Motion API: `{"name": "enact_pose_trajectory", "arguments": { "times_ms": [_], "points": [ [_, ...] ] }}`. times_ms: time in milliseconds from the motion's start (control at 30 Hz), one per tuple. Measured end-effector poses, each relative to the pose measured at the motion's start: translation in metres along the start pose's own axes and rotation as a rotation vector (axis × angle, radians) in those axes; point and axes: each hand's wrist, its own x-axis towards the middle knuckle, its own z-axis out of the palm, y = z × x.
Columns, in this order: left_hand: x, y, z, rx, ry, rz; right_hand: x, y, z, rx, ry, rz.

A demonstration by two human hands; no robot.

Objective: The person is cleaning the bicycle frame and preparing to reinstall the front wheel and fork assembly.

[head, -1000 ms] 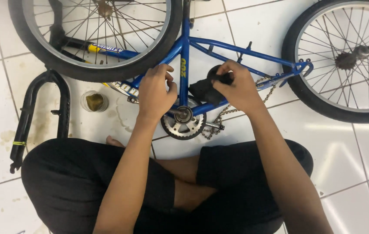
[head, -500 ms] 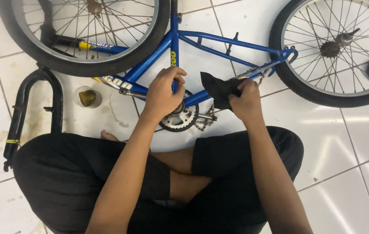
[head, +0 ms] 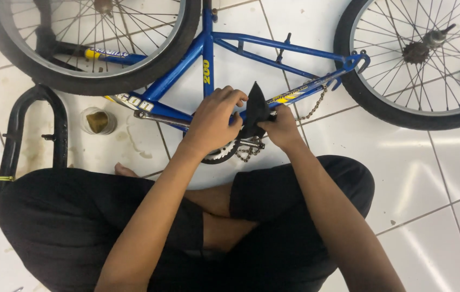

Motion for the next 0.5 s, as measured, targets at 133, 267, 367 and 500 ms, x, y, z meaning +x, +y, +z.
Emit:
{"name": "enact_pose_trajectory", "arguments": {
  "times_ms": [133,267,367,500],
  "points": [
    [0.011,0.006,0.002,0.005,-0.070,-0.016,0.011,-0.007,-0.022,-0.109,0.005,0.010],
    [0.009,0.006,-0.004,-0.095,-0.040,-0.068,0.023,0.017,-0.056,-0.393,0.126,-0.078],
    [0.011,-0.001,-0.008,-0.194,-0.002,-0.092,0.014,0.011,-0.063,-0.523,0.102,-0.194],
    [0.017,-0.006,-0.003,-0.266,0.050,-0.083,-0.001,0.028,-0.037,-0.458,-0.147,-0.303]
  ]
}}
